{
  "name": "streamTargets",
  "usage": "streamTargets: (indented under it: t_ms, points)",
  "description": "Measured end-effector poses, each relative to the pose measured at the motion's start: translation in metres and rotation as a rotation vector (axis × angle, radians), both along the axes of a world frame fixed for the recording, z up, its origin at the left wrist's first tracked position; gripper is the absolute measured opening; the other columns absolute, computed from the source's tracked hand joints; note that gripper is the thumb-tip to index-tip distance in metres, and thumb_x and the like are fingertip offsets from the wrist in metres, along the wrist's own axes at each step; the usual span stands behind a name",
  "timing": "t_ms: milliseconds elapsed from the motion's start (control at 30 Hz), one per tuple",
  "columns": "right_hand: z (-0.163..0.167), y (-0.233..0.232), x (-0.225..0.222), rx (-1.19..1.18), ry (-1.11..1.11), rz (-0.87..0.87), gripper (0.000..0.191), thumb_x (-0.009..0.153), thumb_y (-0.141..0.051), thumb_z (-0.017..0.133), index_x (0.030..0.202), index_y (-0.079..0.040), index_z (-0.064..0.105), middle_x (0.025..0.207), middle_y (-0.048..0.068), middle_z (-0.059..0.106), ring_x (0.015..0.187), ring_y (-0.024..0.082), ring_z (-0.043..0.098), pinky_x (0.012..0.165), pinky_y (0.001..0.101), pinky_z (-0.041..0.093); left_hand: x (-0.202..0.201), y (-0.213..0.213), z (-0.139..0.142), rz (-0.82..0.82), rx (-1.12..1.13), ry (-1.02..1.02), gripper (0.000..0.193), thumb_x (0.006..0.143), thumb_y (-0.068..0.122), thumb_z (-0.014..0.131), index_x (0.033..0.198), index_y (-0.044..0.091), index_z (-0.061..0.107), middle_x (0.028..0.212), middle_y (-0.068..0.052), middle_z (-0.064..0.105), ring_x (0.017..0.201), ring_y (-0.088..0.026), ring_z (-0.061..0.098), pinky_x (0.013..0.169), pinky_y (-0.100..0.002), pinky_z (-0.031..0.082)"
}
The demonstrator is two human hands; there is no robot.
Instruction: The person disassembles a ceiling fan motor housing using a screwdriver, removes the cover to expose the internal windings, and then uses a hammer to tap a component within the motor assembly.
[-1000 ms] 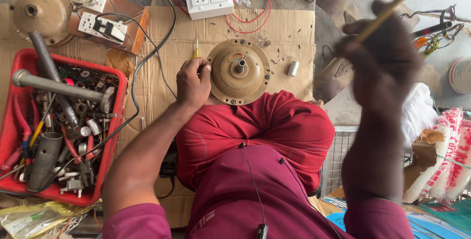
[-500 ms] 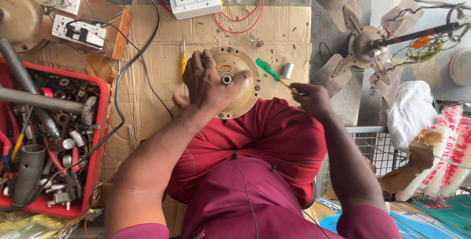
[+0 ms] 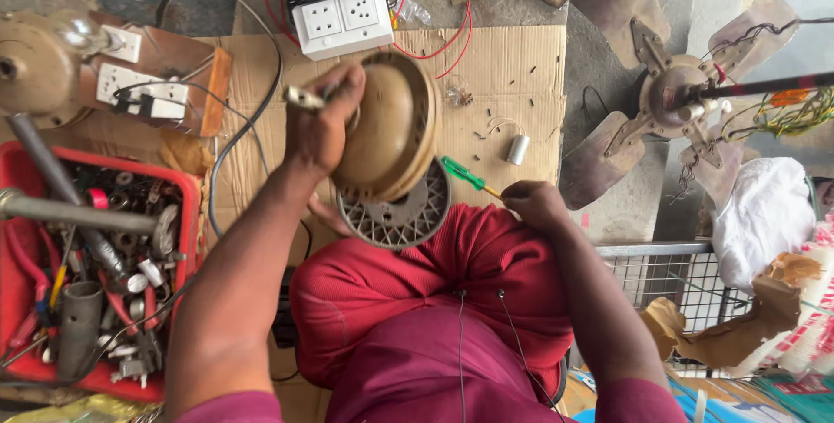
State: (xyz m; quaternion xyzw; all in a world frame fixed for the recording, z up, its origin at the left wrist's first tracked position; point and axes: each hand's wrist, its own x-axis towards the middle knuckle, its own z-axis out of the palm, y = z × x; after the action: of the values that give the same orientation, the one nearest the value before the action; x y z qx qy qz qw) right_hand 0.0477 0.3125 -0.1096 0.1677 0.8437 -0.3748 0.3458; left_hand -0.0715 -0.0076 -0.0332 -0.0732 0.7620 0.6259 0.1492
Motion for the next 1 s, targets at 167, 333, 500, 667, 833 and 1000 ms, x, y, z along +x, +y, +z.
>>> streamTargets:
  t_ms: [167,333,500,667,833,1000]
  points:
    - [-0.013,-0.002,-0.022,-0.112,-0.165,-0.177,0.028,0.087,-0.024,0.075,0.112,-0.012,0.079,0.089,0.006,0.080,0.066,0.017,0.071,0.063,0.0330,0.059,-0.084,0.027,-0.070,0.127,0.709,-0.430,0.039,0.102,0.035,0.065,0.123,0.002,0.071,0.109,-0.007,0.078,0.095,-0.017,0.073,0.086,-0.032,0.058]
    - [-0.030,-0.001,-0.038,-0.082,-0.261,-0.229,0.028,0.091,-0.025,0.073,0.114,-0.012,0.080,0.081,0.006,0.078,0.059,0.013,0.070,0.052,0.0298,0.054,-0.125,0.046,-0.125,-0.022,1.009,-0.788,0.048,0.103,0.040,0.047,0.122,0.001,0.067,0.106,-0.016,0.076,0.087,-0.025,0.076,0.082,-0.038,0.063]
    - [-0.045,-0.009,-0.052,0.012,-0.250,-0.192,0.027,0.092,-0.026,0.076,0.114,-0.012,0.080,0.081,0.008,0.078,0.060,0.015,0.067,0.053,0.0313,0.054,-0.129,0.046,-0.161,-0.137,1.192,-0.928,0.052,0.103,0.044,0.045,0.127,0.002,0.063,0.113,-0.017,0.072,0.095,-0.027,0.072,0.087,-0.043,0.060]
    - [-0.043,-0.030,-0.089,-0.143,0.040,-0.397,0.041,0.089,-0.022,0.078,0.125,-0.004,0.071,0.113,0.011,0.077,0.098,0.019,0.072,0.084,0.0356,0.059,-0.123,0.045,-0.181,-0.181,1.347,-0.953,0.056,0.102,0.048,0.043,0.133,0.003,0.058,0.121,-0.018,0.067,0.104,-0.030,0.068,0.091,-0.047,0.056]
    - [-0.050,-0.098,-0.166,-0.484,0.165,-0.351,0.104,0.081,-0.025,0.081,0.162,-0.007,0.019,0.157,0.017,0.036,0.136,0.031,0.047,0.106,0.0416,0.048,-0.119,0.040,-0.186,-0.198,1.446,-0.957,0.060,0.102,0.051,0.042,0.138,0.005,0.053,0.129,-0.018,0.063,0.112,-0.033,0.064,0.096,-0.052,0.053]
    - [-0.041,-0.148,-0.199,-0.594,0.114,-0.499,0.114,0.067,-0.029,0.093,0.155,0.003,0.028,0.145,0.027,0.053,0.130,0.036,0.060,0.106,0.0441,0.053,-0.109,0.016,-0.186,-0.201,1.506,-0.952,0.065,0.102,0.055,0.040,0.144,0.006,0.049,0.137,-0.019,0.059,0.120,-0.035,0.060,0.100,-0.056,0.050]
